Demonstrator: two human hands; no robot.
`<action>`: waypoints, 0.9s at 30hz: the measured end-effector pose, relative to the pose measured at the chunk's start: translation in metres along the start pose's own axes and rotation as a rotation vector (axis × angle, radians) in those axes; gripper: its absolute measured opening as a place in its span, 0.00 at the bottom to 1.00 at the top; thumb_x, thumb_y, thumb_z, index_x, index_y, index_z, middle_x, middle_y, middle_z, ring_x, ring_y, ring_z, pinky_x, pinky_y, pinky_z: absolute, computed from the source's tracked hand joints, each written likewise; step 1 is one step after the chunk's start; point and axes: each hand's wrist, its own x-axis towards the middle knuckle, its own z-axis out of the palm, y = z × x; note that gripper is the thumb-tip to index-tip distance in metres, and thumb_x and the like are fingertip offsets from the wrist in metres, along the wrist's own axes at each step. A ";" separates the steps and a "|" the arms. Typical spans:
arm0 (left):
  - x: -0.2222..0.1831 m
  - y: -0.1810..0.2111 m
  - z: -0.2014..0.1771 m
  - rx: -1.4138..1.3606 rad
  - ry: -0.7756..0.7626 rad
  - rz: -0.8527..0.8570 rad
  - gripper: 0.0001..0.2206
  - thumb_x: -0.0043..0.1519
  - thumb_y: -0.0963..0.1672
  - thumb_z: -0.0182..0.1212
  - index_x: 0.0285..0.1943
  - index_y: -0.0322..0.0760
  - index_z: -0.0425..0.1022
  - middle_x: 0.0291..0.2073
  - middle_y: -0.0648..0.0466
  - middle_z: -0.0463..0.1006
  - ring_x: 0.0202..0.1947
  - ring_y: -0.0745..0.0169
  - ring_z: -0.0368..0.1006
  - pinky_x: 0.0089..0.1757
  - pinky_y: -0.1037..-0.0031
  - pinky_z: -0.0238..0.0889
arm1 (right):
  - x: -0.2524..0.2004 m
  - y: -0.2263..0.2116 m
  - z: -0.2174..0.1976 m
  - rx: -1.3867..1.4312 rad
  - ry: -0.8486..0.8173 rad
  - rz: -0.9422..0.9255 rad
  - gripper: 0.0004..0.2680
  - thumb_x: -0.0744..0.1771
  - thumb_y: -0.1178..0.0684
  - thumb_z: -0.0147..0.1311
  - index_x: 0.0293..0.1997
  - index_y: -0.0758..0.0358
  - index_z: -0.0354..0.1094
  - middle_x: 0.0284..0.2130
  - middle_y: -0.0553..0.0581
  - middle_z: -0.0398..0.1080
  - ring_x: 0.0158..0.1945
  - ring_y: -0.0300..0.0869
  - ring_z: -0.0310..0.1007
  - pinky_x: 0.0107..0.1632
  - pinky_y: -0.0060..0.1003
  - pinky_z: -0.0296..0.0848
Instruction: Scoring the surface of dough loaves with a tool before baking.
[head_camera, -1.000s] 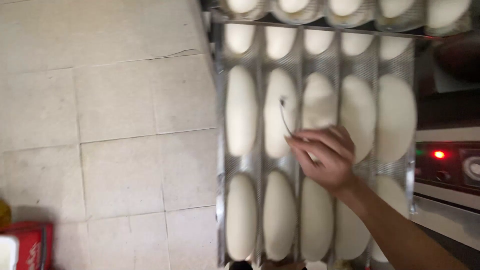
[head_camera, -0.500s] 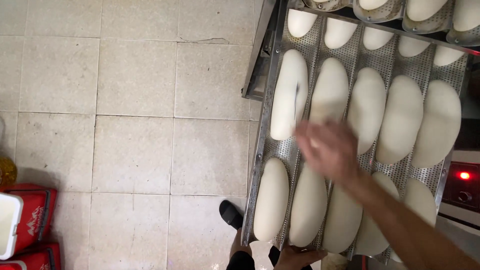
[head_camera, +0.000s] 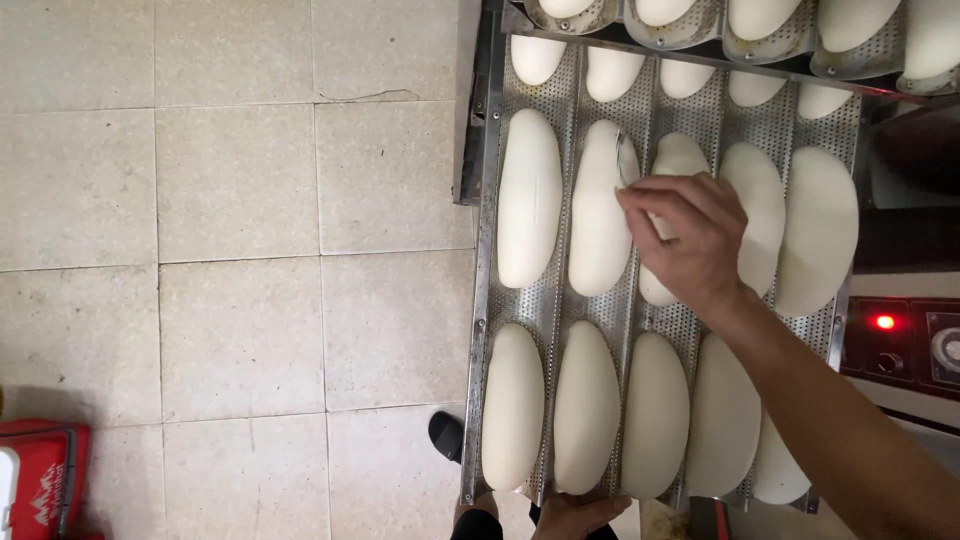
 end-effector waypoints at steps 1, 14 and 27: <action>-0.002 0.001 0.002 -0.001 0.002 -0.003 0.39 0.51 0.30 0.70 0.74 0.31 0.60 0.61 0.42 0.75 0.61 0.48 0.74 0.55 0.63 0.74 | -0.008 -0.009 -0.004 0.000 -0.002 0.003 0.06 0.67 0.60 0.70 0.43 0.61 0.76 0.43 0.51 0.78 0.43 0.39 0.76 0.46 0.37 0.71; -0.002 0.012 -0.015 0.071 -0.085 -0.064 0.34 0.56 0.33 0.72 0.73 0.27 0.65 0.32 0.52 0.73 0.25 0.68 0.65 0.27 0.79 0.58 | -0.064 0.007 -0.060 -0.038 -0.088 0.124 0.03 0.68 0.58 0.66 0.38 0.56 0.76 0.40 0.52 0.80 0.40 0.36 0.77 0.47 0.36 0.68; 0.002 0.016 -0.039 0.221 -0.046 -0.038 0.29 0.55 0.32 0.72 0.67 0.25 0.70 0.30 0.51 0.77 0.22 0.70 0.68 0.24 0.79 0.57 | -0.139 -0.068 -0.110 -0.020 -0.233 0.044 0.06 0.63 0.53 0.62 0.42 0.51 0.78 0.35 0.48 0.80 0.33 0.38 0.76 0.36 0.41 0.70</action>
